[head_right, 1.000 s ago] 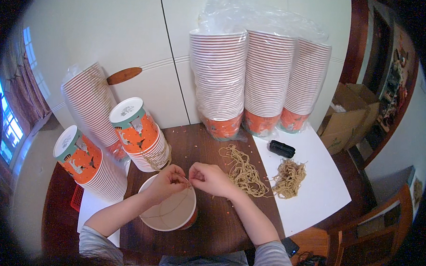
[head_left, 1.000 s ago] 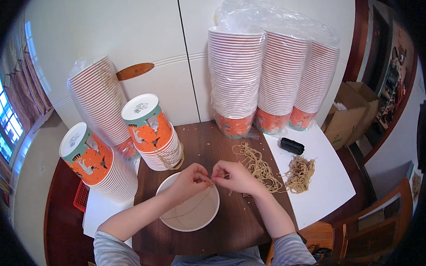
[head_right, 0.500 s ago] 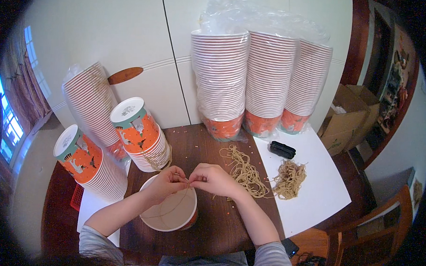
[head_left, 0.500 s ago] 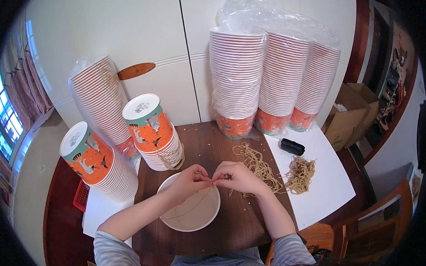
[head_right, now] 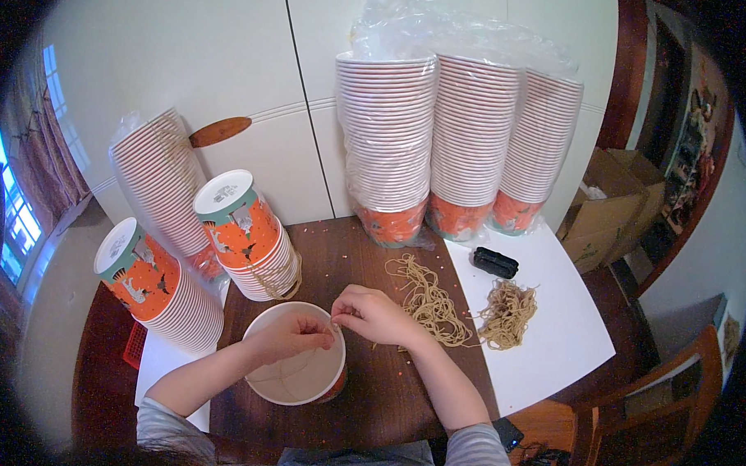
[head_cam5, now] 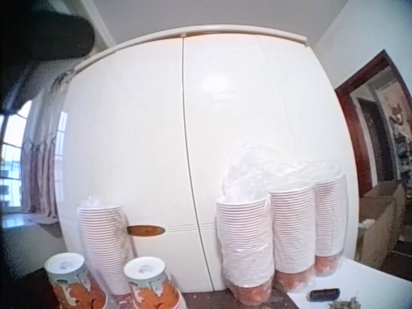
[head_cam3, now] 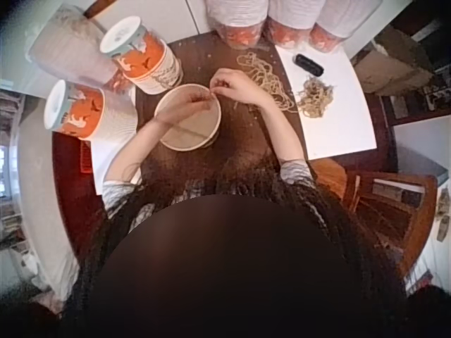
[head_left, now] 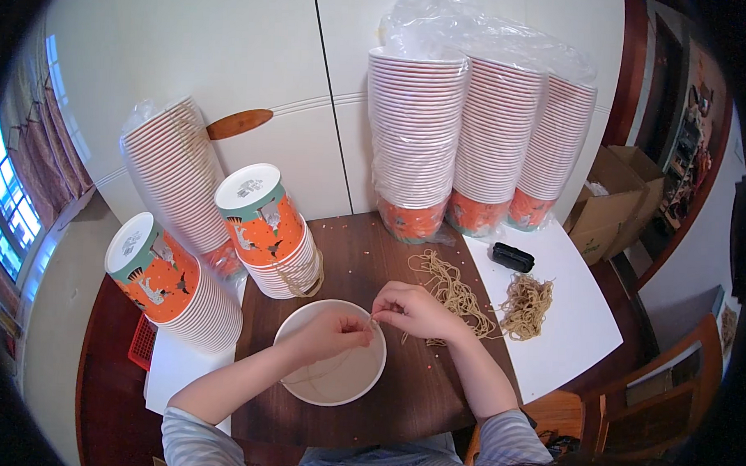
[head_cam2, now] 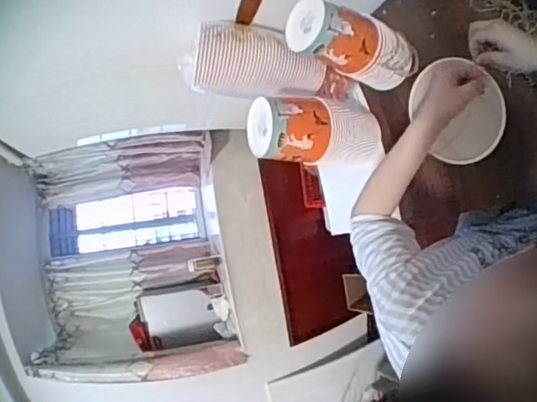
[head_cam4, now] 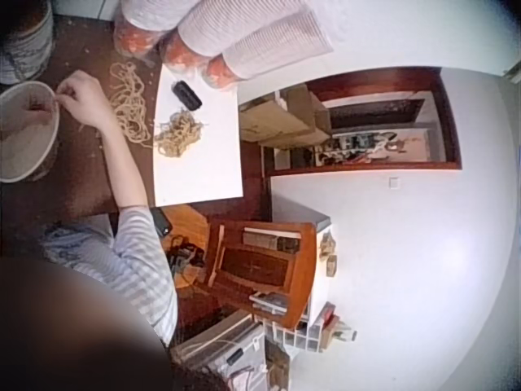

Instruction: Securing stacks of paper food containers with rubber bands for packaging.

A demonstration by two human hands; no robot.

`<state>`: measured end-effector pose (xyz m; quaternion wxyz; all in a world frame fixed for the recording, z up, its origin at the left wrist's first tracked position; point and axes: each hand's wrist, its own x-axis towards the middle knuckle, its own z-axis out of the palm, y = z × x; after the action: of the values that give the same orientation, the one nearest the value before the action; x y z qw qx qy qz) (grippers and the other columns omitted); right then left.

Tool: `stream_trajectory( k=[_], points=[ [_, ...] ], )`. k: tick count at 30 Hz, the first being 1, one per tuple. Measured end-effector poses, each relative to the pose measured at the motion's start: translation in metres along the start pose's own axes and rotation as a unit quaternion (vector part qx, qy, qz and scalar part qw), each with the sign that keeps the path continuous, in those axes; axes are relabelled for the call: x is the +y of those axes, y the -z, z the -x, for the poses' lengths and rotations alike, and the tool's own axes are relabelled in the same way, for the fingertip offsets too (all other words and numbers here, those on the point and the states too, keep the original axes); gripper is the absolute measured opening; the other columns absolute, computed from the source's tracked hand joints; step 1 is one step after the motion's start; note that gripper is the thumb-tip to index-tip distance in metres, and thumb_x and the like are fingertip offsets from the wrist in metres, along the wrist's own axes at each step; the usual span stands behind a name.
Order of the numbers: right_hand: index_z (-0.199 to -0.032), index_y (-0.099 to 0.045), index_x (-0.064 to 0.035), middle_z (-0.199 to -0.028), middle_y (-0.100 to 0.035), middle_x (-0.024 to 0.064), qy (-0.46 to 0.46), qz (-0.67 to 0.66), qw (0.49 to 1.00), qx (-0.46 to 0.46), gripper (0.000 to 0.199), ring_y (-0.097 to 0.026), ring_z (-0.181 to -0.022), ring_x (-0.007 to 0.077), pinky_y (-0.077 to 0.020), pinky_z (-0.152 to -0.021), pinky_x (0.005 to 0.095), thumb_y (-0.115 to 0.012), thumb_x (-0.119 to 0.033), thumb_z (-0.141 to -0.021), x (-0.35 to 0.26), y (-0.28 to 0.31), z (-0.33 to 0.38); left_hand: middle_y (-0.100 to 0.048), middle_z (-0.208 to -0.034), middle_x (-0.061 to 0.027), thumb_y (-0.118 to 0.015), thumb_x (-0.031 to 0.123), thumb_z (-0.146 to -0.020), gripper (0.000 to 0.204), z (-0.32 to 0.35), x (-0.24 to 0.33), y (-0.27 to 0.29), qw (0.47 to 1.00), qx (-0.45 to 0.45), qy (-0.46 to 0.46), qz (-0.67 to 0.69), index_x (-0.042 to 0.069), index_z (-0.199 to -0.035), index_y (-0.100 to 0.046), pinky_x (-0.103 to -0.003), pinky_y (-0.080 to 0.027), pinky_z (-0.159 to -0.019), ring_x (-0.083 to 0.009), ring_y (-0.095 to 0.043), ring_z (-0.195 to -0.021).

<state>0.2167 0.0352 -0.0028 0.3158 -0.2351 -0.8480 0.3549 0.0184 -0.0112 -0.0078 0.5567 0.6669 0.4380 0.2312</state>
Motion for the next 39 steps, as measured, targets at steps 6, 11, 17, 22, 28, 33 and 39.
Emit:
stream_trajectory(
  k=[6, 11, 17, 22, 28, 33, 39],
  points=[
    [-0.082, -0.058, -0.0025, -0.077, -0.057, 0.0059, 0.007, 0.013, 1.0, 0.003, 0.009, -0.055, -0.066, 0.0147, -0.0441, -0.059, 0.0261, -0.06, -0.009, -0.076, 0.002, 0.0, 0.0, -0.057, -0.07, -0.0005, -0.055, 0.013, -0.082, 0.015, 0.002, 0.023, 0.01, 0.994, 0.094, 0.028, -0.039, 0.0, -0.085, -0.061, -0.021, -0.041, -0.059, -0.0055, -0.049, -0.064],
    [-0.083, -0.057, -0.0025, -0.069, -0.059, 0.0033, -0.034, -0.048, 0.998, 0.008, 0.009, -0.056, -0.062, 0.0108, -0.0438, -0.056, 0.0246, -0.059, -0.01, -0.078, 0.0, -0.004, -0.001, -0.056, -0.066, -0.0003, -0.056, 0.015, -0.081, 0.015, -0.002, 0.016, 0.017, 0.984, 0.135, -0.038, -0.113, 0.001, -0.084, -0.061, -0.022, -0.039, -0.054, -0.0055, -0.046, -0.058],
    [-0.083, -0.057, -0.0026, -0.065, -0.058, 0.0011, -0.07, -0.085, 0.994, 0.005, 0.009, -0.052, -0.06, 0.0056, -0.0418, -0.054, 0.0212, -0.059, -0.01, -0.079, -0.002, -0.002, 0.0, -0.056, -0.066, -0.0044, -0.059, 0.017, -0.078, 0.015, -0.003, 0.021, 0.019, 0.961, 0.18, -0.07, -0.2, 0.003, -0.084, -0.061, -0.025, -0.04, -0.052, -0.0092, -0.048, -0.057],
    [-0.083, -0.057, -0.0023, -0.064, -0.057, 0.001, -0.07, -0.083, 0.994, 0.01, 0.009, -0.051, -0.059, 0.0053, -0.041, -0.053, 0.021, -0.059, -0.009, -0.079, -0.002, -0.003, -0.001, -0.055, -0.068, -0.0079, -0.061, 0.015, -0.073, 0.013, -0.003, 0.02, 0.017, 0.914, 0.221, -0.154, -0.304, 0.003, -0.079, -0.06, -0.029, -0.041, -0.053, -0.0188, -0.053, -0.06],
    [-0.081, -0.058, -0.0022, -0.063, -0.055, 0.0003, -0.069, -0.089, 0.993, 0.043, 0.008, -0.049, -0.058, 0.0049, -0.0403, -0.052, 0.0207, -0.06, -0.009, -0.078, 0.0, -0.006, -0.001, -0.058, -0.069, -0.0082, -0.064, 0.014, -0.07, 0.014, 0.013, 0.03, -0.005, 0.869, 0.25, -0.227, -0.363, 0.005, -0.08, -0.061, -0.031, -0.044, -0.052, -0.0222, -0.055, -0.057],
    [-0.081, -0.058, -0.0022, -0.063, -0.054, 0.0001, -0.089, -0.084, 0.991, 0.053, 0.01, -0.049, -0.058, 0.0051, -0.0404, -0.053, 0.0207, -0.06, -0.011, -0.078, -0.002, -0.007, -0.002, -0.059, -0.062, -0.0081, -0.061, 0.018, -0.074, 0.015, 0.015, 0.022, -0.014, 0.872, 0.189, -0.222, -0.394, 0.009, -0.084, -0.065, -0.032, -0.045, -0.052, -0.0216, -0.058, -0.054],
    [-0.082, -0.058, -0.0018, -0.065, -0.055, 0.0004, -0.084, -0.089, 0.991, 0.059, 0.011, -0.049, -0.059, 0.0051, -0.0412, -0.054, 0.0211, -0.06, -0.011, -0.078, -0.002, -0.007, -0.002, -0.057, -0.06, -0.0094, -0.059, 0.022, -0.075, 0.018, 0.007, 0.024, -0.017, 0.888, 0.223, -0.116, -0.384, 0.008, -0.085, -0.065, -0.033, -0.044, -0.051, -0.0232, -0.055, -0.053]
  ],
)
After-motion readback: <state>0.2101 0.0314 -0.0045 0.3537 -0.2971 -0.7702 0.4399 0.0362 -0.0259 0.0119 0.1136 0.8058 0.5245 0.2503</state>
